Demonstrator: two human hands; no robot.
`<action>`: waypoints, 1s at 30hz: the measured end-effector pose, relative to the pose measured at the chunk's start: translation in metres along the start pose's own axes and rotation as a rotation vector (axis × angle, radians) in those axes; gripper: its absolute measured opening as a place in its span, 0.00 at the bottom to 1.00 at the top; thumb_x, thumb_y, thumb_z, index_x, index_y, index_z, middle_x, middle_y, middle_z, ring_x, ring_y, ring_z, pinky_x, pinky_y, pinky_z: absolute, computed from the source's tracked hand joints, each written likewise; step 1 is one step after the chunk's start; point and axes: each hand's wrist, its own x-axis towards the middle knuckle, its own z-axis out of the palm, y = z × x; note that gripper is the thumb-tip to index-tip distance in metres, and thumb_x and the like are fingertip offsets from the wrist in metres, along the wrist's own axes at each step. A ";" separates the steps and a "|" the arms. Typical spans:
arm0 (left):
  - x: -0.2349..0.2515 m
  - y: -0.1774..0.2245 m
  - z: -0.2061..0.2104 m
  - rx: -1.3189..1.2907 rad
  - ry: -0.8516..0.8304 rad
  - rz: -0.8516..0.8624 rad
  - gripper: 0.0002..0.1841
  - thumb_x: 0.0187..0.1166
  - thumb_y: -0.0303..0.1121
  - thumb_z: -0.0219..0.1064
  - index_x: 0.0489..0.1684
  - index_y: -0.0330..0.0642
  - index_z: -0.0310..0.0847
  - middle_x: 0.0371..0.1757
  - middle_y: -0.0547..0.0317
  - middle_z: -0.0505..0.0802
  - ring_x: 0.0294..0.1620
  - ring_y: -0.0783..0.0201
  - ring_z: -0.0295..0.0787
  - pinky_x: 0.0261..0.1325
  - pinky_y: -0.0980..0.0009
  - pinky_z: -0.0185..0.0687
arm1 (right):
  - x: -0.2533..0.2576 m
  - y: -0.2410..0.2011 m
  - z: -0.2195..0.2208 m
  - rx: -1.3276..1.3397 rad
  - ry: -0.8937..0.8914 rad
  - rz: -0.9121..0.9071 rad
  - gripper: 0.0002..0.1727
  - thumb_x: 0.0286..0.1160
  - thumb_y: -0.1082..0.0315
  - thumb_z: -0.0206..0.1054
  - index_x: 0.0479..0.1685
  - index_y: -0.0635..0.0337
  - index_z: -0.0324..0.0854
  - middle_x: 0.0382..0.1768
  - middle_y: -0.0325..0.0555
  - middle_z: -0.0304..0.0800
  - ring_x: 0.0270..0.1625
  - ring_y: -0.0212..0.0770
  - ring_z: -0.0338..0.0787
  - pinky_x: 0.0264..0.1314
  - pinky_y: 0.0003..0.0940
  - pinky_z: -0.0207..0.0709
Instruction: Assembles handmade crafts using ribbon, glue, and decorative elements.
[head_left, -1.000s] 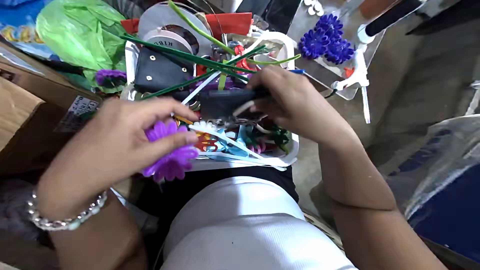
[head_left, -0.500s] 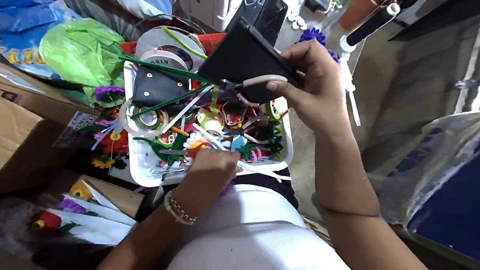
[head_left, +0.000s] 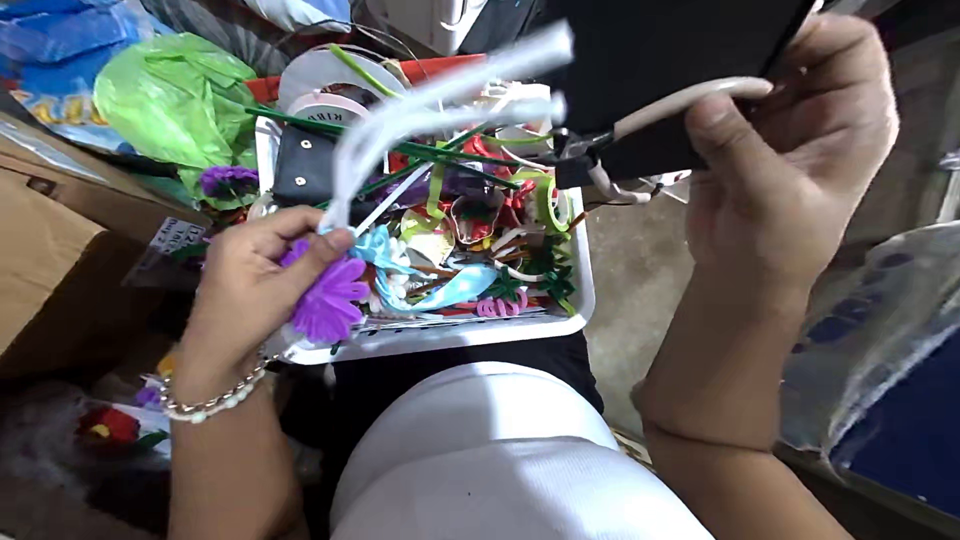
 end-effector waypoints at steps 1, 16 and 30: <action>0.000 0.000 -0.004 -0.061 0.034 0.000 0.06 0.85 0.41 0.67 0.47 0.54 0.87 0.33 0.82 0.91 0.27 0.87 0.85 0.30 0.89 0.82 | -0.003 0.001 0.002 0.021 -0.011 0.017 0.20 0.76 0.75 0.71 0.64 0.56 0.71 0.55 0.34 0.86 0.57 0.32 0.90 0.65 0.32 0.87; -0.007 -0.002 0.065 0.307 -0.285 0.090 0.16 0.82 0.54 0.65 0.46 0.56 0.93 0.33 0.70 0.94 0.34 0.73 0.89 0.39 0.63 0.86 | -0.024 0.017 0.004 0.070 0.027 0.193 0.21 0.76 0.74 0.70 0.66 0.52 0.73 0.55 0.32 0.87 0.54 0.31 0.91 0.62 0.31 0.88; -0.017 0.020 -0.026 0.468 0.055 0.010 0.25 0.81 0.50 0.69 0.74 0.52 0.81 0.34 0.63 0.91 0.27 0.70 0.84 0.31 0.68 0.82 | -0.024 0.016 0.034 -0.153 -0.204 0.076 0.27 0.74 0.69 0.73 0.71 0.60 0.71 0.61 0.38 0.85 0.61 0.32 0.88 0.65 0.31 0.85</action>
